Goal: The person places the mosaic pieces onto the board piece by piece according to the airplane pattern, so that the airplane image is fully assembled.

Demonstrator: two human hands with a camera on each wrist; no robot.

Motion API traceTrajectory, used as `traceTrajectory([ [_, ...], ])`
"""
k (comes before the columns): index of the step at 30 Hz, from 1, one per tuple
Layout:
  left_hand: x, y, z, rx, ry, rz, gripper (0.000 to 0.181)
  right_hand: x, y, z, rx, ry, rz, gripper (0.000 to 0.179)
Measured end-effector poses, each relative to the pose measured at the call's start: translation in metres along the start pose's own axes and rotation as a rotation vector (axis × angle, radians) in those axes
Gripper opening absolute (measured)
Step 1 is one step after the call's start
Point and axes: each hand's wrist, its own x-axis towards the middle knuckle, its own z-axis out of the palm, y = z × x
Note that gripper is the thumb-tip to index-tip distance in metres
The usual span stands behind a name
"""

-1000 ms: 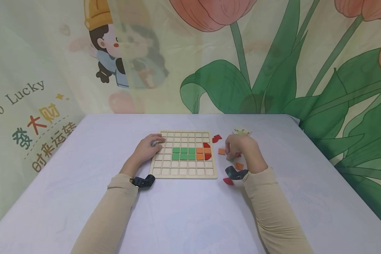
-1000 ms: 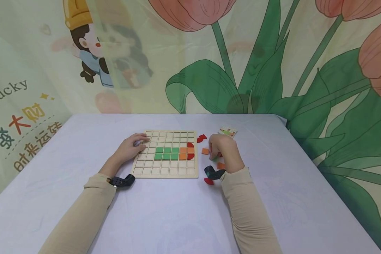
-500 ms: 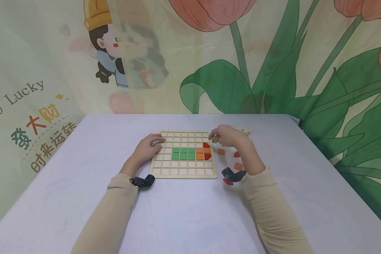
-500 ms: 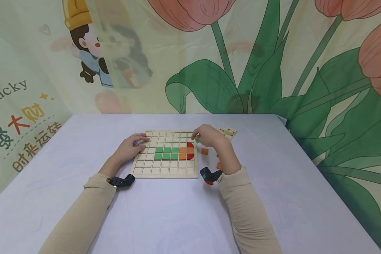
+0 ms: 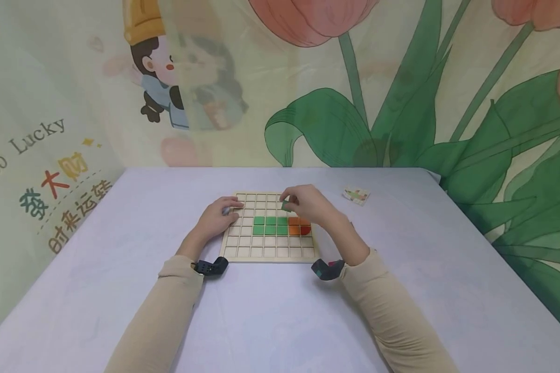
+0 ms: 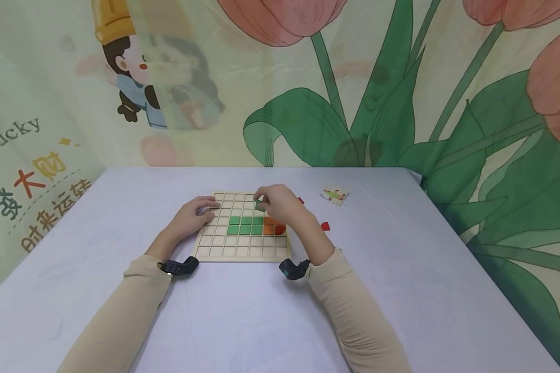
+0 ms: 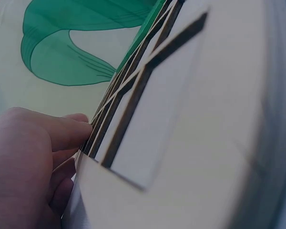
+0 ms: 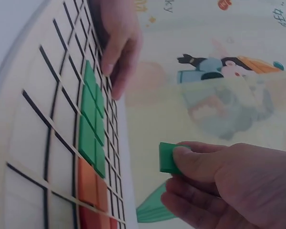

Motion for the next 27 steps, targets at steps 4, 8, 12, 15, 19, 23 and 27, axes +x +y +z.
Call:
traceTrajectory([
  [4,-0.003,-0.003,-0.001,-0.002,0.003,0.003,0.036,0.005,-0.01,0.015,0.039,0.01,-0.021,0.024],
  [8,-0.003,-0.007,0.003,-0.014,-0.007,-0.002,0.035,0.007,-0.022,0.031,0.019,-0.006,-0.056,0.023],
  [12,-0.002,-0.008,0.005,-0.01,-0.011,0.008,0.034,0.013,-0.032,0.044,-0.037,-0.045,-0.091,0.023],
  [15,-0.003,-0.008,0.004,-0.006,-0.005,0.014,0.034,0.02,-0.037,0.05,-0.071,-0.065,-0.093,0.023],
  [19,-0.002,-0.007,0.003,-0.005,-0.001,0.015,0.034,0.028,-0.042,0.055,-0.074,-0.059,-0.078,0.022],
  [23,0.0,-0.006,-0.001,0.001,0.002,0.022,0.035,0.034,-0.044,0.058,-0.051,-0.033,-0.072,0.019],
  [27,0.001,-0.006,0.001,0.008,0.011,0.028,0.035,0.034,-0.042,0.065,-0.03,-0.003,-0.089,0.017],
])
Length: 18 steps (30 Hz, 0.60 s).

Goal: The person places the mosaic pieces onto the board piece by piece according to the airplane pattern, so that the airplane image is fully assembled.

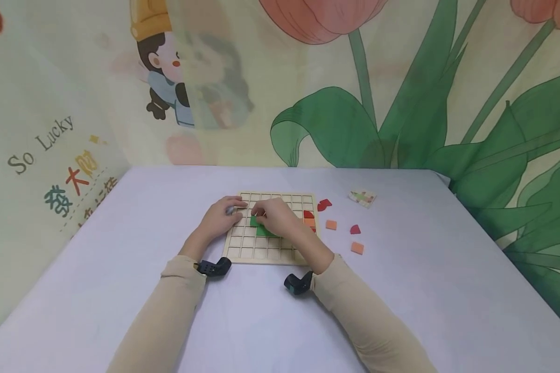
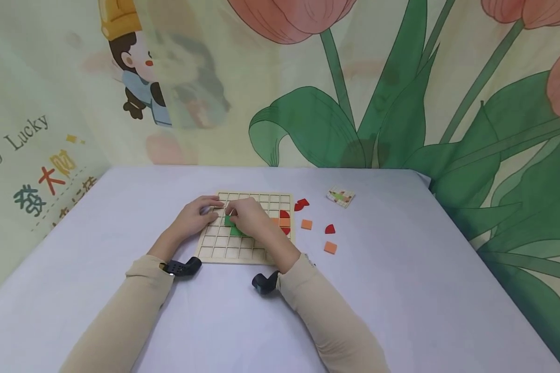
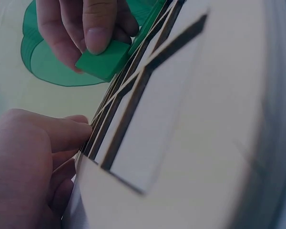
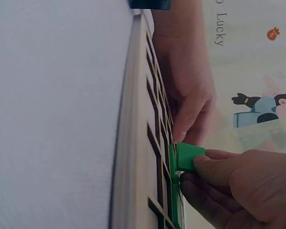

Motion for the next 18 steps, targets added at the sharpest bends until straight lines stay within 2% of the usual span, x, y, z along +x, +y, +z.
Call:
traceTrajectory([
  [5,0.002,0.001,-0.004,0.002,0.005,-0.009,0.035,0.002,-0.004,0.0,0.006,0.02,-0.012,0.016],
  [18,0.004,-0.001,0.001,-0.005,-0.011,-0.014,0.036,-0.002,-0.005,0.013,0.05,0.028,-0.011,0.013],
])
